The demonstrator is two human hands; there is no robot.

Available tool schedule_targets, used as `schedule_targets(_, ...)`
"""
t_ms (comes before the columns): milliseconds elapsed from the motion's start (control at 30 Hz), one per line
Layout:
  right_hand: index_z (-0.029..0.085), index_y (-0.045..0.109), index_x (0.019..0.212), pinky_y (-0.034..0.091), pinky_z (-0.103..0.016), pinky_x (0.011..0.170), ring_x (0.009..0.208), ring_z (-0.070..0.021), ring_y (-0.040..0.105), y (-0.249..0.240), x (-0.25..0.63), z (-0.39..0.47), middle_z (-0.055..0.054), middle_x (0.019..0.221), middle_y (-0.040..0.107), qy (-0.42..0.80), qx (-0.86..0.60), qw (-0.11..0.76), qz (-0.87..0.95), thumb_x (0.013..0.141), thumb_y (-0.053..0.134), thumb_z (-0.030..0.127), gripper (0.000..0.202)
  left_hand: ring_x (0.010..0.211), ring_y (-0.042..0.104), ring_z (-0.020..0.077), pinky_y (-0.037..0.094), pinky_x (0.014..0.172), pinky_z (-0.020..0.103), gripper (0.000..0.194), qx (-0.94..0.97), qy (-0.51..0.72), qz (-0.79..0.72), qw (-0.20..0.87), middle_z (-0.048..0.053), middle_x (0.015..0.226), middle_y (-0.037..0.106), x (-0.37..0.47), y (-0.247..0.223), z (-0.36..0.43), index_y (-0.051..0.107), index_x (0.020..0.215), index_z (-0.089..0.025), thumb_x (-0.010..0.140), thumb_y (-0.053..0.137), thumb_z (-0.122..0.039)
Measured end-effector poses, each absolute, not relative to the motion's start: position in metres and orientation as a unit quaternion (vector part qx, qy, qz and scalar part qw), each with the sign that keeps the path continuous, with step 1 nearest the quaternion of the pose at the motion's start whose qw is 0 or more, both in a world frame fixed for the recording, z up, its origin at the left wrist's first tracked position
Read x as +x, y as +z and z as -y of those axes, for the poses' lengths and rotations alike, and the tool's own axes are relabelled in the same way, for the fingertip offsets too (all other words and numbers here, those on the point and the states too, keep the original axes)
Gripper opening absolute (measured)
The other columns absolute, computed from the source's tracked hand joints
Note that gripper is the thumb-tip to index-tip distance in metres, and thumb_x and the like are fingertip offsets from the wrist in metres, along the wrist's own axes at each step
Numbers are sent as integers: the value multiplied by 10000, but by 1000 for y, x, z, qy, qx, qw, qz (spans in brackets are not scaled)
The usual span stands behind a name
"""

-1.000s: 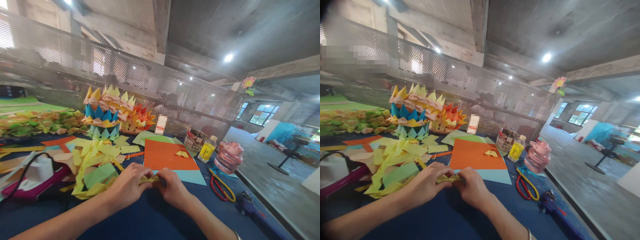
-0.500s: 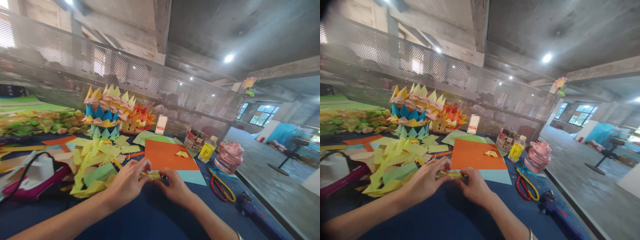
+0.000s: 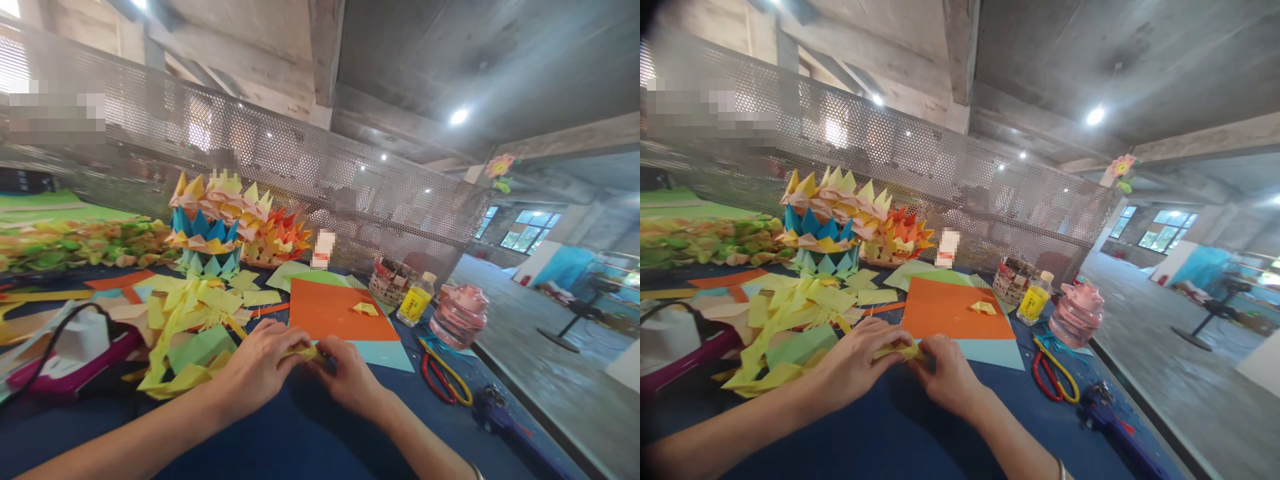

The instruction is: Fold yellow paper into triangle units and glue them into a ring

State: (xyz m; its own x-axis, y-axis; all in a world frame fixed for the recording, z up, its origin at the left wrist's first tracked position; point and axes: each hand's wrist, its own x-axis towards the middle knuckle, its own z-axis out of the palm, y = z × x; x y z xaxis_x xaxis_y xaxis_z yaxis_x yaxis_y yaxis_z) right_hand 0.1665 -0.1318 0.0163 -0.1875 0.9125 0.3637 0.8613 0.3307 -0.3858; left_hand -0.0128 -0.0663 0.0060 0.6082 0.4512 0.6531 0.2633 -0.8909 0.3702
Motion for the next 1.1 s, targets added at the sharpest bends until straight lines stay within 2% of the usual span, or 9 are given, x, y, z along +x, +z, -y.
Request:
schedule_targets(267, 181, 563, 721, 346, -228, 596, 636, -120, 492, 17, 166, 131, 6, 700, 580, 52, -580, 267, 768, 818, 596, 252, 125, 823, 601, 170, 375, 790, 306, 93, 891, 359, -228, 161, -19, 831, 669, -12, 6, 67, 610, 835, -207, 802, 628, -122)
schedule_targets(367, 188, 581, 814, 386, -243, 654, 698, -136, 541, 18, 166, 131, -5, 768, 617, 78, -574, 288, 763, 802, 621, 244, 69, 795, 586, 166, 375, 770, 297, 58, 891, 351, -238, 163, -14, 804, 653, -13, 7, 67, 600, 809, -196, 811, 626, -144)
schedule_targets(500, 200, 536, 957, 423, -253, 726, 819, -146, 572, 22, 165, 131, -18, 909, 619, 100, -558, 356, 743, 763, 659, 194, 229, 764, 567, 163, 378, 741, 282, 65, 882, 360, -261, 159, -9, 756, 627, -14, 7, 65, 586, 761, -184, 803, 627, -158)
schedule_targets(633, 200, 549, 834, 431, -261, 745, 841, -148, 558, 24, 165, 130, -21, 880, 590, 72, -527, 379, 757, 780, 621, 136, 109, 763, 564, 161, 376, 750, 284, 86, 873, 372, -269, 163, -9, 749, 629, -14, 8, 64, 573, 739, -182, 781, 610, -117)
schedule_targets(800, 196, 567, 764, 450, -276, 795, 865, -151, 568, 30, 163, 130, -26, 868, 579, 78, -501, 372, 777, 764, 594, 60, 139, 720, 555, 147, 369, 729, 284, 129, 874, 389, -244, 157, -20, 703, 612, -14, 8, 63, 558, 703, -181, 766, 547, -70)
schedule_targets(900, 203, 590, 891, 456, -295, 839, 938, -170, 572, 42, 166, 137, -44, 959, 599, 81, -515, 337, 784, 769, 623, 113, 155, 690, 546, 147, 361, 700, 287, 151, 877, 397, -232, 137, -19, 678, 597, -15, 10, 64, 548, 691, -178, 769, 513, -53)
schedule_targets(967, 215, 568, 1045, 460, -311, 863, 994, -186, 570, 54, 174, 149, -60, 1064, 603, 66, -543, 314, 776, 797, 623, 193, 255, 676, 538, 149, 358, 695, 293, 158, 879, 401, -228, 125, -17, 669, 590, -15, 11, 65, 543, 685, -176, 773, 504, -51)
schedule_targets(1100, 229, 518, 1142, 485, -358, 866, 1009, -213, 597, 67, 224, 193, -92, 1145, 610, -26, -667, 301, 681, 874, 492, 343, 293, 668, 524, 147, 361, 723, 310, 162, 880, 410, -209, 115, -16, 667, 580, -16, 12, 66, 533, 694, -177, 806, 489, -69)
